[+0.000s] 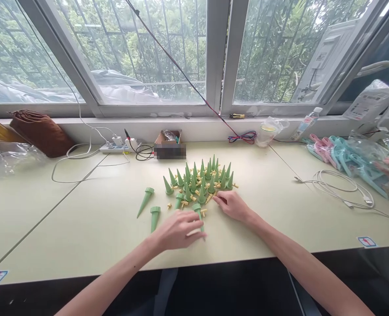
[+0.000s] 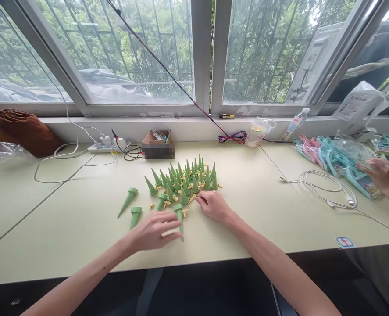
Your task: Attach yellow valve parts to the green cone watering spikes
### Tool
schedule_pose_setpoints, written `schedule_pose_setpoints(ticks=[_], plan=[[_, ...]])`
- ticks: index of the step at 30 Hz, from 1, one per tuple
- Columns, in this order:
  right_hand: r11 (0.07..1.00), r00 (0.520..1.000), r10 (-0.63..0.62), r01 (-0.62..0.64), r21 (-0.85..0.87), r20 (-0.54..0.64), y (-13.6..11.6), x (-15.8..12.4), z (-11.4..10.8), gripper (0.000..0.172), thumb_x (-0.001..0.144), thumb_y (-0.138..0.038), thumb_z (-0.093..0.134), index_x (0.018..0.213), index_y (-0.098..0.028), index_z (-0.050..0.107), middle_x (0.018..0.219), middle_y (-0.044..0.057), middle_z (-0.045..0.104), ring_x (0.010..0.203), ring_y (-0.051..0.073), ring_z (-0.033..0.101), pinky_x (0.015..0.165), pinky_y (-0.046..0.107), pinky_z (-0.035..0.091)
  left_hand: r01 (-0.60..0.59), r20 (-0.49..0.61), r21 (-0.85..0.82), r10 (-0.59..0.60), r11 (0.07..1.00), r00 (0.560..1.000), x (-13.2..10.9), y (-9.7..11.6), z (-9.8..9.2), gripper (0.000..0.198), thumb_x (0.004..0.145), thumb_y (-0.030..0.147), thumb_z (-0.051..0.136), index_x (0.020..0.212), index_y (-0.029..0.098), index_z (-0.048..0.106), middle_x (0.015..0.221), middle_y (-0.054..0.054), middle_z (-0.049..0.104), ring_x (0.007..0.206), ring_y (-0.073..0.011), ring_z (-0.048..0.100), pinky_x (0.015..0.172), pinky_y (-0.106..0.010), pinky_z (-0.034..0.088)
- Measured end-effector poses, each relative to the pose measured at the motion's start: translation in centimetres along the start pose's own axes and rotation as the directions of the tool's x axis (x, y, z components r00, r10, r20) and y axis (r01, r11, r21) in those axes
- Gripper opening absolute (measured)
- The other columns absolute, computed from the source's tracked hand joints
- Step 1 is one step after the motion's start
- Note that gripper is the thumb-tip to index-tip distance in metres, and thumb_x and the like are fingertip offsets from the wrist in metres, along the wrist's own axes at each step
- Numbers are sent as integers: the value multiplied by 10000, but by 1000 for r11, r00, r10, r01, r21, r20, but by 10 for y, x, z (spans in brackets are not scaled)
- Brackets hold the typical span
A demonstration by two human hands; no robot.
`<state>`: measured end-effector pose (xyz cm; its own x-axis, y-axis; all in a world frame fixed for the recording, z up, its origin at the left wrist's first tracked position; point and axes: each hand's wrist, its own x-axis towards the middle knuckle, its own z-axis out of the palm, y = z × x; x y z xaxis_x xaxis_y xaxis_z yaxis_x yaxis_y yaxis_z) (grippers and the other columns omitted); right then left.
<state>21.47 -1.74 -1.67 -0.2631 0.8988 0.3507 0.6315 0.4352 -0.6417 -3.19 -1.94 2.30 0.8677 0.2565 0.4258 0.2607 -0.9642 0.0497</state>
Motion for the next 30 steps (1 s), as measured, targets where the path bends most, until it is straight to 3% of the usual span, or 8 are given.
schedule_pose_setpoints(ticks=[3,6,12,17,20,24,30], plan=[[1000,1000,13,-13,9,-13,-4,-1,-1,367,1001,-266,488,643,-190,458,586,-29,490,513,111,425,525,244,319,122,-132,7,-120,992,984,14,-17,-4,324,978,253,508,669,183,580,544,15,526,479,-106,474,478,-266,279],[1000,1000,-9,9,24,-9,-8,-2,-1,346,1001,-272,488,668,-183,517,613,-11,532,543,121,460,536,248,339,156,-157,39,-148,987,976,21,-29,2,393,977,231,480,588,185,518,482,30,475,423,-98,408,464,-280,245],[996,996,-81,78,48,46,-16,-4,1,199,988,-235,516,852,-168,646,720,19,626,582,126,499,568,249,380,289,-96,47,-283,956,954,11,-20,24,338,978,273,485,659,183,551,478,21,522,424,-112,468,468,-270,228],[996,993,-87,85,29,79,-18,-7,3,162,969,-229,537,899,-164,668,732,31,646,580,134,519,572,254,409,464,36,21,-465,885,885,12,-7,21,221,976,341,488,887,184,616,523,13,578,462,-154,549,489,-255,278],[999,999,-43,44,30,-14,-13,-6,3,192,978,-238,517,889,-166,672,738,40,662,562,136,515,562,261,417,549,106,-7,-545,836,831,15,-4,17,196,959,350,503,942,186,608,535,17,580,476,-170,561,499,-253,309],[998,984,61,-63,-9,-170,-4,-3,0,216,982,-264,511,863,-172,665,738,47,676,545,148,510,549,280,417,616,151,-79,-602,784,784,16,-5,17,202,953,340,485,874,189,593,554,13,579,499,-168,557,510,-252,335],[996,978,82,-87,-15,-191,1,-1,-2,219,979,-283,518,862,-175,669,743,52,690,548,155,528,560,288,433,646,146,-157,-630,747,763,18,-6,19,235,929,316,495,743,191,564,547,12,558,488,-151,523,503,-250,328]])
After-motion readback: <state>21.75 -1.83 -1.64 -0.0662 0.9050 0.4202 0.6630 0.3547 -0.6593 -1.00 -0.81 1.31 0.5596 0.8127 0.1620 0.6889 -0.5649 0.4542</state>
